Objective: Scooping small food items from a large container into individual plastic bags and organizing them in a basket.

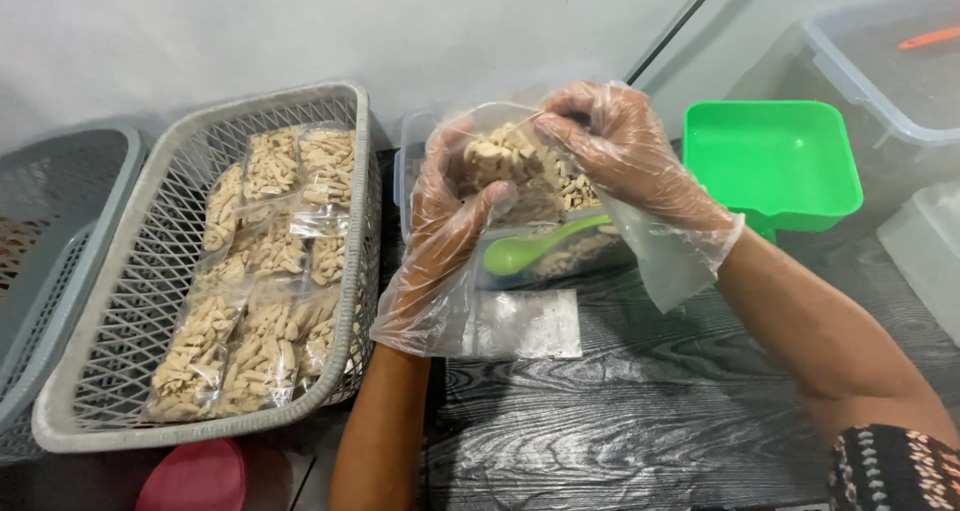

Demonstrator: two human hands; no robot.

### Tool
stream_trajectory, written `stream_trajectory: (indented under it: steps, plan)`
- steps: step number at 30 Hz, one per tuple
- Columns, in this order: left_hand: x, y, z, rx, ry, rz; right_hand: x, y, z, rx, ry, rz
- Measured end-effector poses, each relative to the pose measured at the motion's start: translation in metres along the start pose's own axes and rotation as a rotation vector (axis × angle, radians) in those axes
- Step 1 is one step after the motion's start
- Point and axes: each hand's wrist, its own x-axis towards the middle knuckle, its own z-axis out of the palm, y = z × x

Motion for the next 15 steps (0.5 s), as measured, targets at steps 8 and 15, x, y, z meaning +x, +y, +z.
stream_trajectory:
  steps: [8,15]
  plan:
    - [0.025,0.023,0.034,0.403,0.039,0.348,-0.047,-0.045,-0.071,-0.773,0.098,-0.327]
    - [0.040,0.030,0.119,0.263,-0.101,0.559,-0.120,-0.038,-0.137,-0.615,0.326,-0.240]
